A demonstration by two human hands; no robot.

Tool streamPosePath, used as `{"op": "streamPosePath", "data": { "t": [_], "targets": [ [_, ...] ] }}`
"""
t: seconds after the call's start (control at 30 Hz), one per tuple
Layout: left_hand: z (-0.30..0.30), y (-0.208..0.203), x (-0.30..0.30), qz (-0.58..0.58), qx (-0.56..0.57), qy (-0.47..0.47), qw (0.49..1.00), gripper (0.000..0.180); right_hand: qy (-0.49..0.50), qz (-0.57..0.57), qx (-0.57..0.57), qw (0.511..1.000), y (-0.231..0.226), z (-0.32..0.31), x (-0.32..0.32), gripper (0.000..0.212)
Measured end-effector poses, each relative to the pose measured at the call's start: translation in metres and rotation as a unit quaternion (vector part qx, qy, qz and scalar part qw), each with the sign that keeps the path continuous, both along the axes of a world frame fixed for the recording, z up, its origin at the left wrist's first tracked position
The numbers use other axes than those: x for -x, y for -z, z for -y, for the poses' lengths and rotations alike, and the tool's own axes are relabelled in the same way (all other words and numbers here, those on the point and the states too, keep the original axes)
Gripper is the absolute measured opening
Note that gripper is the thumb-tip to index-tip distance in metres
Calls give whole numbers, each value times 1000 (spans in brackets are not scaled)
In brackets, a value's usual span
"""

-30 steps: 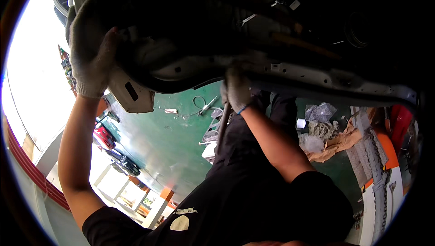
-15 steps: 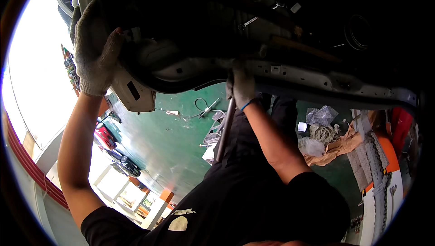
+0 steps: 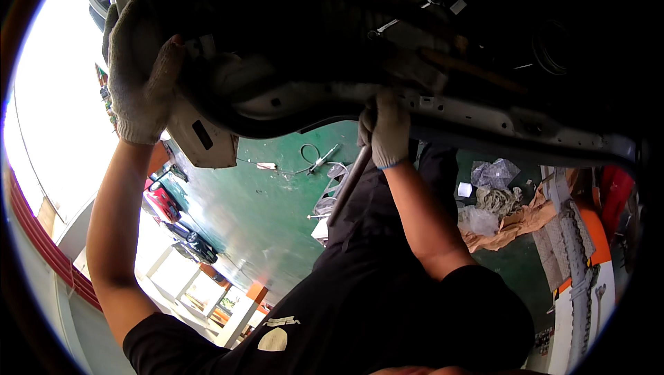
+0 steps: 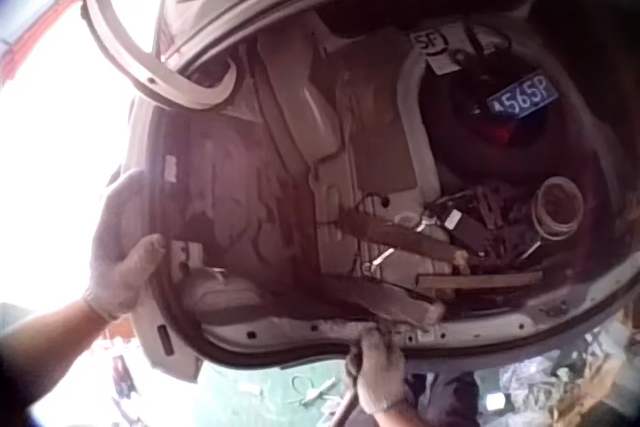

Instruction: The person removes a taillight assembly from the rear of a white car, then installs a replacement unit. They align the taillight into the body opening, secure it with fasteners using a screwdriver, and adjust the rear bumper trim to ensure proper fitment.

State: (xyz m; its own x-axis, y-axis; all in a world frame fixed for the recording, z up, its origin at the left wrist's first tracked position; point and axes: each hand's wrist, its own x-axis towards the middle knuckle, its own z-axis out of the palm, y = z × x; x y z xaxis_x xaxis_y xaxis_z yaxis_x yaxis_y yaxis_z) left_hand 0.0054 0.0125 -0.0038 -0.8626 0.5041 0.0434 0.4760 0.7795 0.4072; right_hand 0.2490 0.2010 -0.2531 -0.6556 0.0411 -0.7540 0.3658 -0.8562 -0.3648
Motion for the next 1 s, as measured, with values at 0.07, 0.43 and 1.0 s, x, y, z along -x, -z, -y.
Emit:
{"op": "streamPosePath", "data": {
  "t": [0.07,0.43,1.0],
  "targets": [
    [-1,-4,0,-5,15,-13,1000,68,75,-23,22,997,-11,7,-9,39],
    [3,-1,-3,-19,25,-5,999,71,55,-19,-17,998,-2,-10,-10,36],
    [0,-4,5,-104,108,32,988,70,-174,-46,-35,983,6,33,-4,34]
  ]
}}
